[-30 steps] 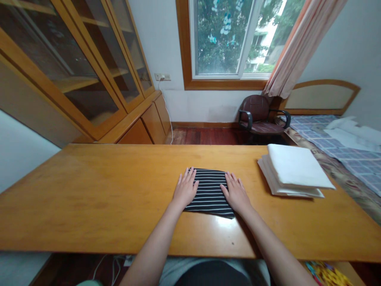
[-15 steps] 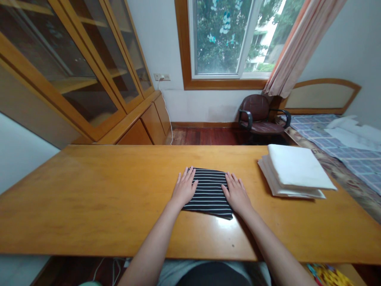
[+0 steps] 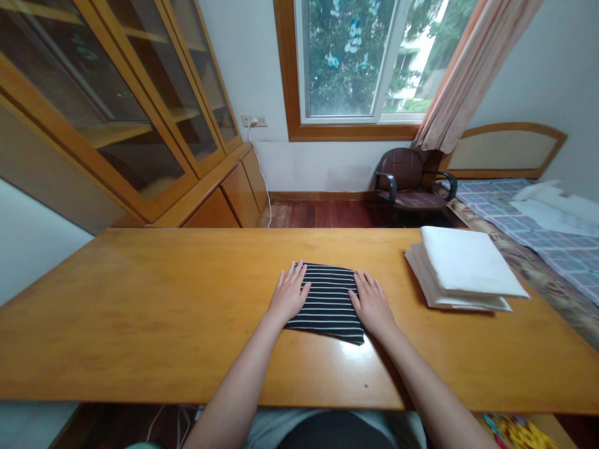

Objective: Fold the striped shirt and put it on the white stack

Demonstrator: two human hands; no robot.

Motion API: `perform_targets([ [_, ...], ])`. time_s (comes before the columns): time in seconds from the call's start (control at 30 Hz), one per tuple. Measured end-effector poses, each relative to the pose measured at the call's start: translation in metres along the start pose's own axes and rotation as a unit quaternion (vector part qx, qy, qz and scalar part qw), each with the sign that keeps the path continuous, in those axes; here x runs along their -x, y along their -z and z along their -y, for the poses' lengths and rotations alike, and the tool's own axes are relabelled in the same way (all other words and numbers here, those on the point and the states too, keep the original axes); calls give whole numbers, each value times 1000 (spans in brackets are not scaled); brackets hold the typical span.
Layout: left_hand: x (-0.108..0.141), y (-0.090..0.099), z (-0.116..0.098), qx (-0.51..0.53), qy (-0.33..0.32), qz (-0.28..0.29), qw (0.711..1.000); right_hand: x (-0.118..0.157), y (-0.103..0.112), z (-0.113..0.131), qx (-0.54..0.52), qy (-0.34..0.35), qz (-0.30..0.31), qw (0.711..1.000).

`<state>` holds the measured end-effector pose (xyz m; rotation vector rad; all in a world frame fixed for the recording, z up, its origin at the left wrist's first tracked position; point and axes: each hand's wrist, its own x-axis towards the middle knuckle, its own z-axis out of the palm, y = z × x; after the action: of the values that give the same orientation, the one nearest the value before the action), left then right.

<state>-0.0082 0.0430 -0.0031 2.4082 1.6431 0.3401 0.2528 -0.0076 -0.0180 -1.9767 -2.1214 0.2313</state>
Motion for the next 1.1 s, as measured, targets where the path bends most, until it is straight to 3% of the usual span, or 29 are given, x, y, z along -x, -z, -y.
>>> perform_targets([
  [0.83, -1, 1, 0, 18, 6, 11, 1000, 1, 1, 1, -9, -3, -5, 1000],
  [1.1, -10, 6, 10, 44, -30, -9, 999, -1, -2, -4, -83, 5, -62, 995],
])
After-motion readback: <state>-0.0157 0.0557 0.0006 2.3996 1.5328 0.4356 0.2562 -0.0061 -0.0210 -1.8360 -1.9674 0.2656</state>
